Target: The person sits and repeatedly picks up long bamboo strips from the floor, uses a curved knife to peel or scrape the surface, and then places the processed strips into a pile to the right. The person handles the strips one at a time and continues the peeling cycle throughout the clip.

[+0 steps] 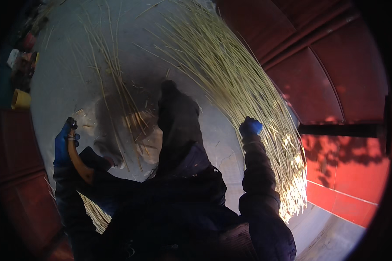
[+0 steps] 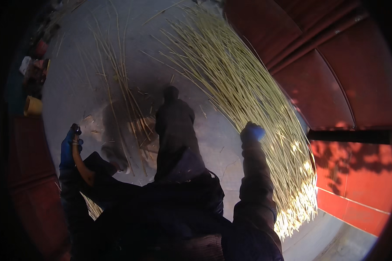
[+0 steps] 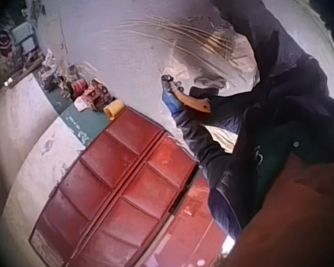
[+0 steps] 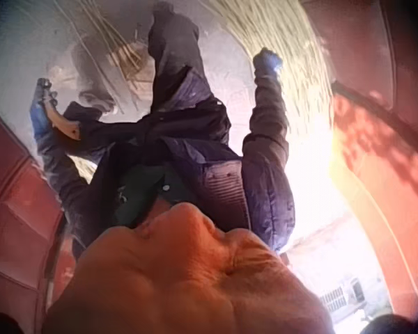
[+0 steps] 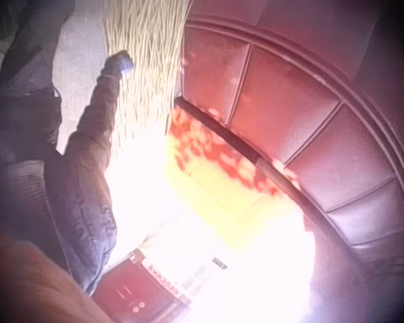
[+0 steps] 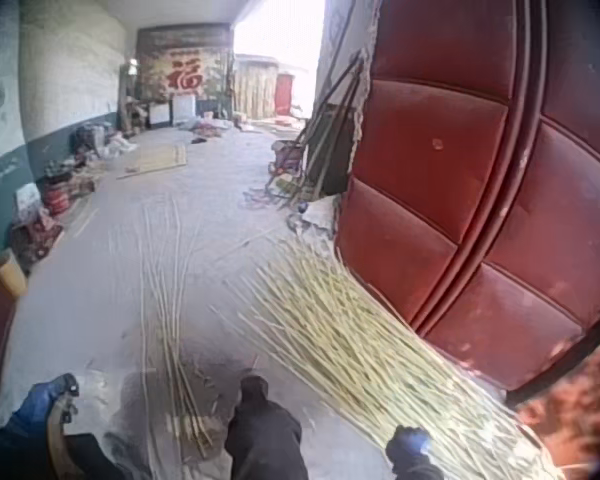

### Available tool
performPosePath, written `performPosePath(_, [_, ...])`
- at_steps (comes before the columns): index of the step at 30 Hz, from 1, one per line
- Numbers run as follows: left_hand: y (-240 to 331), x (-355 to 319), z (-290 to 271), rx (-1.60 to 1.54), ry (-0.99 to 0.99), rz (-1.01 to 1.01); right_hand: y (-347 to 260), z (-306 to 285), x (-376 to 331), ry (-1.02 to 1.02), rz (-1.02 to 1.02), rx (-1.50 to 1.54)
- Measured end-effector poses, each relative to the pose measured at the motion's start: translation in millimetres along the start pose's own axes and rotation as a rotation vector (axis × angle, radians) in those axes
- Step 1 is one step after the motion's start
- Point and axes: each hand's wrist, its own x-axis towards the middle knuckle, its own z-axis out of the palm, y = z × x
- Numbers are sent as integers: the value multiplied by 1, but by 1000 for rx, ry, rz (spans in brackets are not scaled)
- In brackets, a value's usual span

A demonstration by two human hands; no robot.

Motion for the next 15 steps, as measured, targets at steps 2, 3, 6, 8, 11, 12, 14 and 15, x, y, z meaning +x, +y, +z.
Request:
performPosePath(2, [5, -13, 14, 44, 42, 23, -47, -37, 54, 271, -190, 28])
performPosePath(3, [7, -15, 16, 111, 114, -1, -71, -57, 79, 317, -257, 56])
performPosePath(6, [8, -12, 12, -5, 169, 11, -159, -122, 140, 533, -530, 133])
performPosePath(8, [8, -8, 4, -60, 199, 17, -232, -158, 163, 647, -652, 200])
performPosePath(11, [13, 2, -6, -84, 226, -15, -347, -182, 169, 488, -747, 300])
performPosePath(12, [16, 3, -9, -86, 245, -41, -384, -177, 162, 376, -735, 379])
performPosePath(14, [24, 2, -15, 7, 241, 73, -450, -156, 144, 31, -719, 292])
performPosePath(15, [29, 0, -18, -8, 247, 33, -478, -137, 130, -60, -736, 235])
